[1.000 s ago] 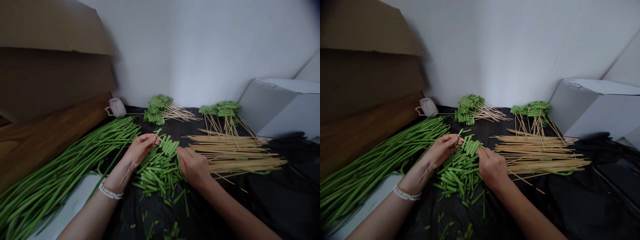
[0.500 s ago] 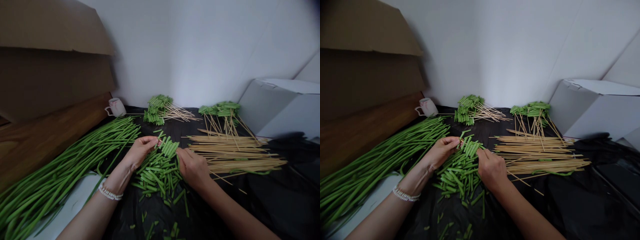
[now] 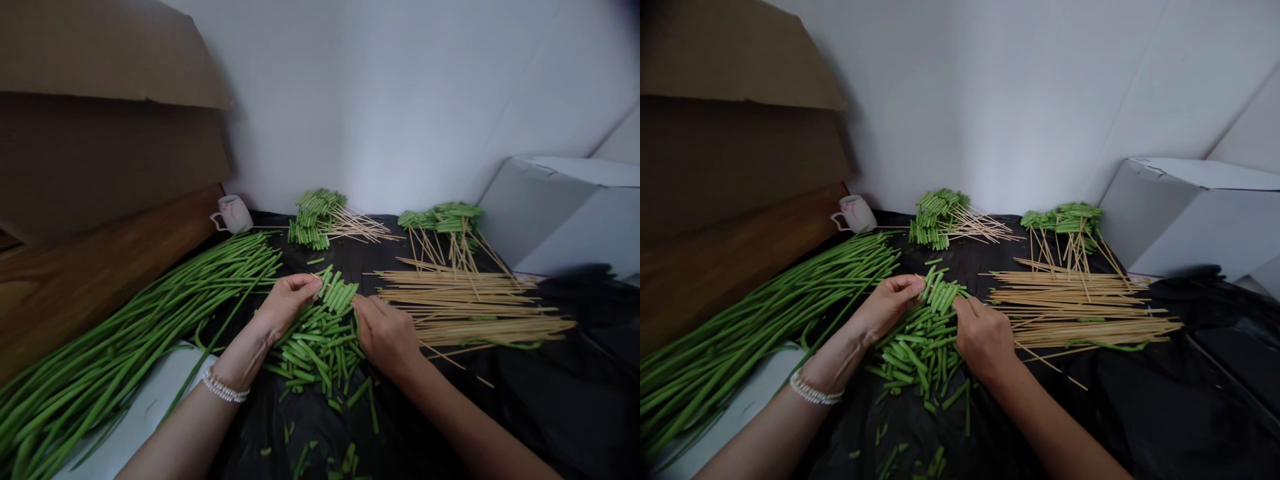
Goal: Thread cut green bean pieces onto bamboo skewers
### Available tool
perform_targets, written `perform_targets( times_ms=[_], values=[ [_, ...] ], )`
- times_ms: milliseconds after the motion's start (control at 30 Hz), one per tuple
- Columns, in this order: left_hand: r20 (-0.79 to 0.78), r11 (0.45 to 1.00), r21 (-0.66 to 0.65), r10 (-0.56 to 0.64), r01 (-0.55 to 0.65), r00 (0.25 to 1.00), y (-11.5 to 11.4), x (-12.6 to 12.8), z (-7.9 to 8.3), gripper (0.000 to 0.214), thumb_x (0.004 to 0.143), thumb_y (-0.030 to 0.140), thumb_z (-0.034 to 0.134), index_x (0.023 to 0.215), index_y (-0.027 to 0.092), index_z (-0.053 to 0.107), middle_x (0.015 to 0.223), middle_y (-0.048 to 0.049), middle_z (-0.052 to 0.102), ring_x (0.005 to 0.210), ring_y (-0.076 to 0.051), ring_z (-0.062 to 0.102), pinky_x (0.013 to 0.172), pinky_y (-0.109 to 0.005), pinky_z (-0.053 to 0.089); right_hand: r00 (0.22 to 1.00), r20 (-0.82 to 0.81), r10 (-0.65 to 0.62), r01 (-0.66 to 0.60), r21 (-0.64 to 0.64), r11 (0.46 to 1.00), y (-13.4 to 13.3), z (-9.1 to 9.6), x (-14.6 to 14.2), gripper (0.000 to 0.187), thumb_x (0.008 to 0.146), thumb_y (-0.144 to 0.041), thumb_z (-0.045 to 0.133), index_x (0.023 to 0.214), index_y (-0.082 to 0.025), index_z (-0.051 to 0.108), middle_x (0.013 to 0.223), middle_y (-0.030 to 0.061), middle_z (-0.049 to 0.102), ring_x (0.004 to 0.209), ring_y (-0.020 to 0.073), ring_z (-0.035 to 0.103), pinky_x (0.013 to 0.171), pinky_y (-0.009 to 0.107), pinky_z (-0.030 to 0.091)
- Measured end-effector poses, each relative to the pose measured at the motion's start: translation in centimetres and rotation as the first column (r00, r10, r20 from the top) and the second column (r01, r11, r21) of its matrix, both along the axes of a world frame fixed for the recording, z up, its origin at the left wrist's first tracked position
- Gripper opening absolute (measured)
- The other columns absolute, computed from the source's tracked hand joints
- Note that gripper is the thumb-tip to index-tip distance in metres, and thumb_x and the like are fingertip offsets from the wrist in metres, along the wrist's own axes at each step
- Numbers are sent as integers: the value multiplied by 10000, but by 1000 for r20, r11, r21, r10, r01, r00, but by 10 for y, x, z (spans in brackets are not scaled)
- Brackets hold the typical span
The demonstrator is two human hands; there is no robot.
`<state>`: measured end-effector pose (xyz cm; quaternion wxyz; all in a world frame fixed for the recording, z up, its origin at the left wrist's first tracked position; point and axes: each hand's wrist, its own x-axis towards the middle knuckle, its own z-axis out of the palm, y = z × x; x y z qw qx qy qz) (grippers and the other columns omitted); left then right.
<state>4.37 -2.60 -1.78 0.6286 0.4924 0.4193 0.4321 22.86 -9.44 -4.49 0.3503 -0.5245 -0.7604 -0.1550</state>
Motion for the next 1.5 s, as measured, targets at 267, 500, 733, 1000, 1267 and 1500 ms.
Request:
perform_targets(
  times_ms=[267,500,733,1000,1267,1500],
  values=[
    [-308,941,332,180,-72,934,14,-19,10,233,680,359,757,808,164,764,826,-83,740,796,-221,637,805,-319,449,998,17,-64,63,30,998,4,2,8,247,905,-137,434,988,-166,665,765,23,658,667,104,585,601,227,365],
    [-670,825,544,317,154,672,24,-36,-9,203,698,141,635,787,256,775,854,-61,730,872,-260,604,891,-359,394,997,26,-67,66,39,997,4,1,8,243,903,-137,442,984,-169,669,753,18,658,657,104,585,594,227,360],
    [-704,872,449,211,195,678,25,-40,-10,122,627,213,696,710,271,765,780,-47,722,800,-255,603,806,-326,420,997,33,-71,70,39,997,4,1,6,251,896,-139,433,981,-178,666,742,14,653,647,102,567,574,234,337],
    [-383,901,424,269,-91,884,24,-30,3,314,704,287,687,995,172,714,711,0,596,665,-151,583,707,-288,470,998,25,-57,55,48,997,3,1,5,252,898,-145,430,969,-177,670,709,6,633,612,101,539,563,241,309],
    [12,965,167,203,-202,979,18,-19,8,587,605,265,819,1141,136,616,765,10,643,694,-105,611,757,-277,517,997,78,-22,22,7,1000,3,0,4,242,897,-152,426,915,-193,663,662,-9,589,583,104,502,557,257,279],
    [154,992,-35,125,-121,980,15,-17,8,435,626,166,823,1033,129,674,849,-47,709,780,-127,667,765,-244,532,997,79,-22,23,-8,1000,3,0,3,240,909,-160,419,878,-190,655,655,-9,571,567,104,480,554,267,260]
  ],
)
